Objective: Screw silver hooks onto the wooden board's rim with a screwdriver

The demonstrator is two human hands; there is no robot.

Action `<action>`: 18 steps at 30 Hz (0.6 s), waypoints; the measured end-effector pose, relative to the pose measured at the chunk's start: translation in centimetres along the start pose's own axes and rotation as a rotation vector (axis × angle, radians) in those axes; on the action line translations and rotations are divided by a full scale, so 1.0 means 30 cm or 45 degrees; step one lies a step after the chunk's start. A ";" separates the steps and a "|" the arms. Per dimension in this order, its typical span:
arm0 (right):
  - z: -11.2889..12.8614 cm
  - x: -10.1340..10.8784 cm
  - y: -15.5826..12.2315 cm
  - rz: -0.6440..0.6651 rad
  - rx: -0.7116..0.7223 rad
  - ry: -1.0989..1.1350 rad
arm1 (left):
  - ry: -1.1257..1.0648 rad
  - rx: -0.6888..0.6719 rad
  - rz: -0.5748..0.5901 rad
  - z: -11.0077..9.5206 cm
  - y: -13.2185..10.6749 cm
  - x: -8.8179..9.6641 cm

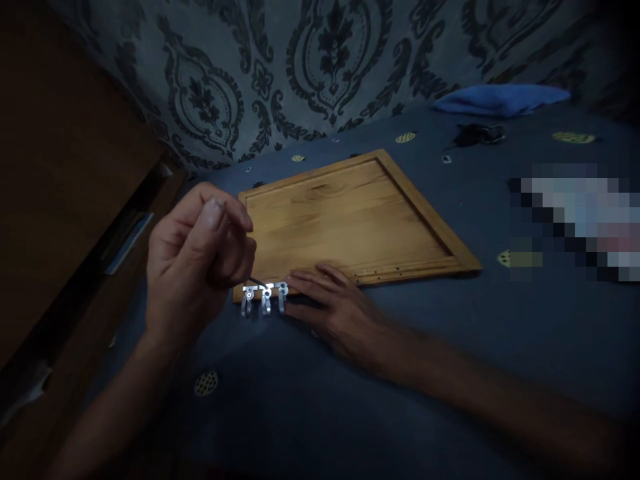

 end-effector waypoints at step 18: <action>-0.004 -0.008 0.006 -0.072 0.049 -0.039 | -0.004 0.107 0.056 0.050 -0.022 0.013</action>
Point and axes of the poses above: each hand's wrist, its own y-axis towards the middle knuckle, its own x-axis out of the back of the hand, z = x × y, the point moved 4 cm from there along y, towards the middle knuckle, and after that the axes turned 3 degrees about z, right-handed, at the moved point
